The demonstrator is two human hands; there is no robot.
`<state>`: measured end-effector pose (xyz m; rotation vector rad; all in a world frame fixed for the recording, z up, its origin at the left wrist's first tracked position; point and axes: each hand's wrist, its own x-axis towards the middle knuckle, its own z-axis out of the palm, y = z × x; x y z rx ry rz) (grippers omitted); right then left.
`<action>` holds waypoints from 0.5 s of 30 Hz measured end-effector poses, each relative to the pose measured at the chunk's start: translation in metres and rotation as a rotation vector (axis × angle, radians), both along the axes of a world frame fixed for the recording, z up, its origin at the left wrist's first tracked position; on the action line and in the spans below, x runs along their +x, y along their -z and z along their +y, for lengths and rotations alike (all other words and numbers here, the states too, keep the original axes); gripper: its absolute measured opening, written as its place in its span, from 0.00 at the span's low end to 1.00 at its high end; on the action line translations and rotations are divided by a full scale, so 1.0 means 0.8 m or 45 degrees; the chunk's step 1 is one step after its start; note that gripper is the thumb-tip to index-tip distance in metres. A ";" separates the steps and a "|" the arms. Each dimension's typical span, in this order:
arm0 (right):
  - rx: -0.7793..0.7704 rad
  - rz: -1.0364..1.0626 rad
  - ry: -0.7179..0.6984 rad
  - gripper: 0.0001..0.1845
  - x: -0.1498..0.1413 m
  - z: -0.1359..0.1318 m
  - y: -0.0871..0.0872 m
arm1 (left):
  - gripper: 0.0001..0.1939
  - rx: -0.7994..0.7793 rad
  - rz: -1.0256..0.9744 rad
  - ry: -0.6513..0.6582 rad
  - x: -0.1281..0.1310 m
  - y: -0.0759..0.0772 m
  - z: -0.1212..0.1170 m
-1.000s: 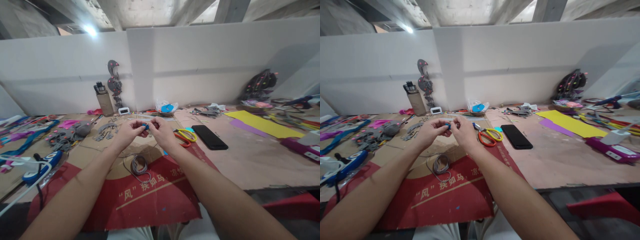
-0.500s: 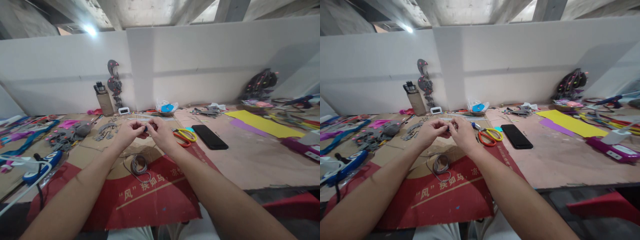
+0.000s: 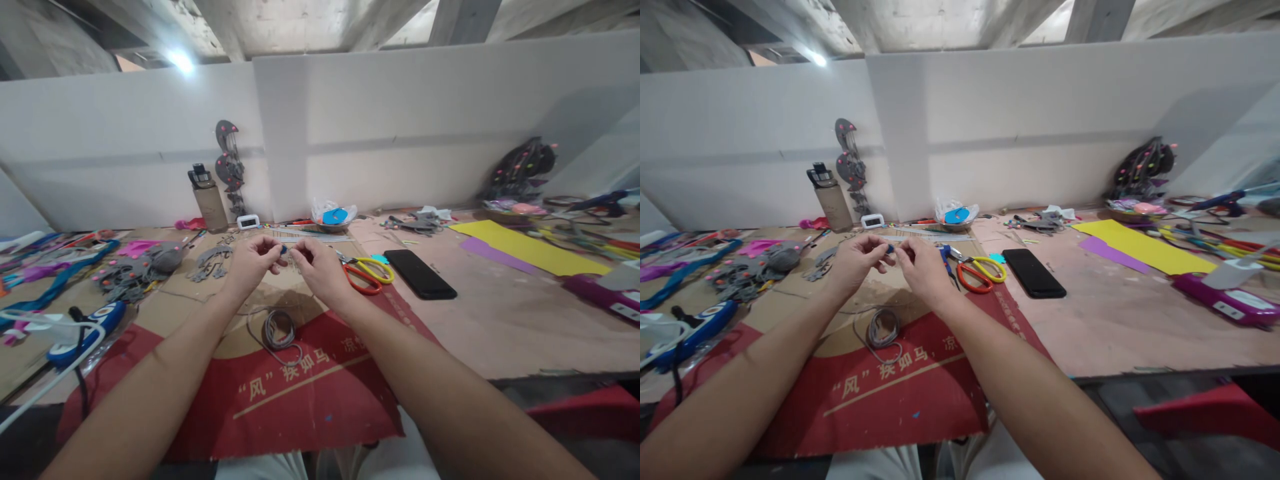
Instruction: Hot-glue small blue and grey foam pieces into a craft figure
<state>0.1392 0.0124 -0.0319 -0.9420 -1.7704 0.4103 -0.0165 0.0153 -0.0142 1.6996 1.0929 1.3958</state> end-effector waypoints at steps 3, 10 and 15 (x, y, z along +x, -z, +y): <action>-0.017 -0.035 -0.046 0.09 -0.005 -0.003 0.003 | 0.11 0.115 -0.010 -0.183 -0.016 0.001 0.016; 0.008 -0.397 -0.368 0.10 -0.026 -0.025 0.013 | 0.09 0.235 -0.625 -0.341 -0.059 -0.014 0.044; -0.053 -0.313 -0.241 0.17 -0.011 -0.010 0.002 | 0.09 0.191 -0.829 -0.291 -0.064 -0.020 0.043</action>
